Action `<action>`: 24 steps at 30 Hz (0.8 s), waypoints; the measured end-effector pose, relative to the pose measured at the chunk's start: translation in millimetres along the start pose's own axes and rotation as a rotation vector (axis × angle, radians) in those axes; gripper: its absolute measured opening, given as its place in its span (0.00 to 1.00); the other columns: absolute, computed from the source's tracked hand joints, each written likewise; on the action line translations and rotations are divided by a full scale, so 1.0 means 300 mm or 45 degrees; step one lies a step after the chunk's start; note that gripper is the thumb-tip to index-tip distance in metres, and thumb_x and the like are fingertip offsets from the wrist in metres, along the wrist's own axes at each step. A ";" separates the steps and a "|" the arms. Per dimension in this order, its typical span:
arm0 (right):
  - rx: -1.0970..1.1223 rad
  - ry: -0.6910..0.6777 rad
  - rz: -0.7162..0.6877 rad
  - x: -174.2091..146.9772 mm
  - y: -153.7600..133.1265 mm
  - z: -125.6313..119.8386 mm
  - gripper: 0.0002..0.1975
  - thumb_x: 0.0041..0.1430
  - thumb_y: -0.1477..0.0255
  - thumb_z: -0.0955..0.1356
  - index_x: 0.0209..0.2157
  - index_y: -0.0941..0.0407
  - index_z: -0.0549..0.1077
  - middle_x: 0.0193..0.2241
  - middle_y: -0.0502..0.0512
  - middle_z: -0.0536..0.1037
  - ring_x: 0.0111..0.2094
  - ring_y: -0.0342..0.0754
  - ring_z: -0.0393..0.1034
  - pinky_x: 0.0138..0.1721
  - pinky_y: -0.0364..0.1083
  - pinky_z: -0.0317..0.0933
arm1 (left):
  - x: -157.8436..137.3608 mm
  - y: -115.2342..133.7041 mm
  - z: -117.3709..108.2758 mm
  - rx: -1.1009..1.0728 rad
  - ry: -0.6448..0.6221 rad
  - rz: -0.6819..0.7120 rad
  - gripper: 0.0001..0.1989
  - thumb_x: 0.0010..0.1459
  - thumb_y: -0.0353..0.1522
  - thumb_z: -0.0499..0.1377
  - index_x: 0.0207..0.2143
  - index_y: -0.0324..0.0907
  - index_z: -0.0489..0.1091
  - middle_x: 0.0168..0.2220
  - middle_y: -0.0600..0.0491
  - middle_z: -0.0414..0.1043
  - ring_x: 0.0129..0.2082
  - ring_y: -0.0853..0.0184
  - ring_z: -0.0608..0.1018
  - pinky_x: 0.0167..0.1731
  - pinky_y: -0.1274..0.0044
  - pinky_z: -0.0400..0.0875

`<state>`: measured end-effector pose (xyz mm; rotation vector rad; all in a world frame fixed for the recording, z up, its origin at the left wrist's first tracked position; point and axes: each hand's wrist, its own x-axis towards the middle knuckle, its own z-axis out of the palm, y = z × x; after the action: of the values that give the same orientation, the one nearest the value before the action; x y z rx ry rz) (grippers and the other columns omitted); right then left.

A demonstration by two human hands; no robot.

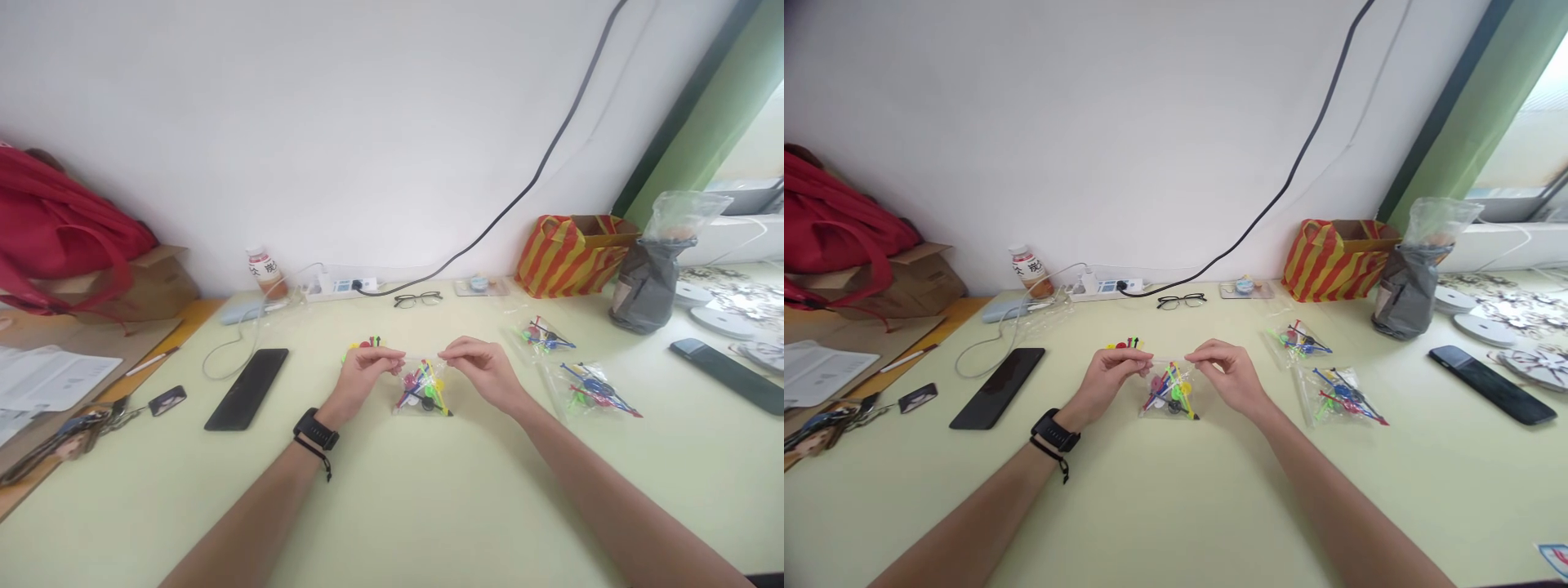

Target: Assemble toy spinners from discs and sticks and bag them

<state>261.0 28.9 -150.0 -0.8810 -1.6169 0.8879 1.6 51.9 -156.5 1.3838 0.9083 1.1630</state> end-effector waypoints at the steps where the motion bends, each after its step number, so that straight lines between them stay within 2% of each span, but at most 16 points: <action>1: -0.015 -0.001 -0.019 0.000 0.000 0.000 0.09 0.63 0.68 0.71 0.39 0.50 0.86 0.35 0.56 0.82 0.38 0.51 0.76 0.41 0.50 0.69 | -0.001 -0.001 0.000 -0.004 -0.014 0.001 0.07 0.55 0.33 0.70 0.36 0.41 0.85 0.33 0.48 0.83 0.34 0.65 0.81 0.40 0.74 0.76; 5: -0.064 -0.022 -0.049 -0.001 0.000 0.003 0.07 0.62 0.67 0.72 0.37 0.51 0.85 0.36 0.58 0.82 0.39 0.52 0.77 0.43 0.51 0.70 | -0.002 0.003 0.004 0.035 -0.034 0.005 0.09 0.51 0.35 0.74 0.35 0.41 0.84 0.36 0.48 0.83 0.35 0.64 0.81 0.41 0.73 0.77; 7: -0.097 -0.016 -0.038 -0.002 -0.002 0.007 0.06 0.62 0.67 0.73 0.37 0.52 0.84 0.35 0.57 0.82 0.37 0.52 0.77 0.41 0.51 0.70 | -0.003 0.009 0.008 0.076 -0.031 0.011 0.12 0.50 0.35 0.75 0.37 0.41 0.84 0.37 0.48 0.83 0.36 0.63 0.81 0.41 0.74 0.77; 9: -0.128 0.003 -0.015 -0.004 -0.006 0.011 0.08 0.62 0.67 0.73 0.41 0.52 0.83 0.34 0.56 0.81 0.36 0.51 0.76 0.40 0.50 0.70 | -0.004 0.017 0.013 0.157 -0.055 0.026 0.15 0.52 0.37 0.74 0.42 0.41 0.83 0.38 0.47 0.83 0.38 0.63 0.81 0.41 0.74 0.76; 11: -0.171 0.003 -0.006 -0.007 -0.013 0.015 0.10 0.63 0.67 0.72 0.45 0.52 0.82 0.34 0.55 0.80 0.36 0.50 0.75 0.40 0.50 0.70 | -0.006 0.022 0.019 0.278 -0.108 0.068 0.14 0.57 0.38 0.70 0.44 0.41 0.82 0.40 0.47 0.82 0.39 0.62 0.81 0.42 0.74 0.75; 16: -0.248 -0.084 0.013 -0.010 -0.028 0.017 0.12 0.65 0.66 0.70 0.47 0.53 0.80 0.33 0.54 0.79 0.35 0.49 0.74 0.37 0.48 0.68 | -0.017 0.022 0.039 0.398 -0.192 0.159 0.11 0.63 0.39 0.65 0.36 0.39 0.80 0.34 0.48 0.80 0.35 0.64 0.79 0.37 0.74 0.73; 20: -0.295 -0.225 0.048 -0.006 -0.033 0.016 0.12 0.66 0.62 0.69 0.38 0.54 0.81 0.31 0.55 0.79 0.32 0.48 0.71 0.32 0.46 0.65 | -0.027 0.035 0.055 0.311 -0.221 0.097 0.10 0.61 0.38 0.66 0.32 0.39 0.78 0.31 0.50 0.78 0.32 0.66 0.77 0.35 0.76 0.72; 22: -0.314 -0.261 0.054 -0.006 -0.038 0.017 0.13 0.67 0.61 0.68 0.35 0.54 0.80 0.31 0.55 0.79 0.32 0.48 0.71 0.32 0.46 0.64 | -0.034 0.047 0.063 0.277 -0.227 0.078 0.10 0.60 0.38 0.66 0.36 0.39 0.79 0.34 0.49 0.78 0.35 0.64 0.78 0.37 0.75 0.74; 24: -0.310 -0.254 0.053 -0.008 -0.045 0.022 0.13 0.68 0.61 0.68 0.35 0.54 0.79 0.31 0.55 0.79 0.33 0.48 0.71 0.33 0.46 0.64 | -0.040 0.058 0.069 0.265 -0.255 0.079 0.13 0.60 0.39 0.67 0.44 0.41 0.80 0.41 0.47 0.80 0.42 0.62 0.80 0.42 0.73 0.75</action>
<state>253.5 19.8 -140.4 -1.0226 -1.9150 0.8401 17.6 32.8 -140.4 1.6748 0.8657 0.9756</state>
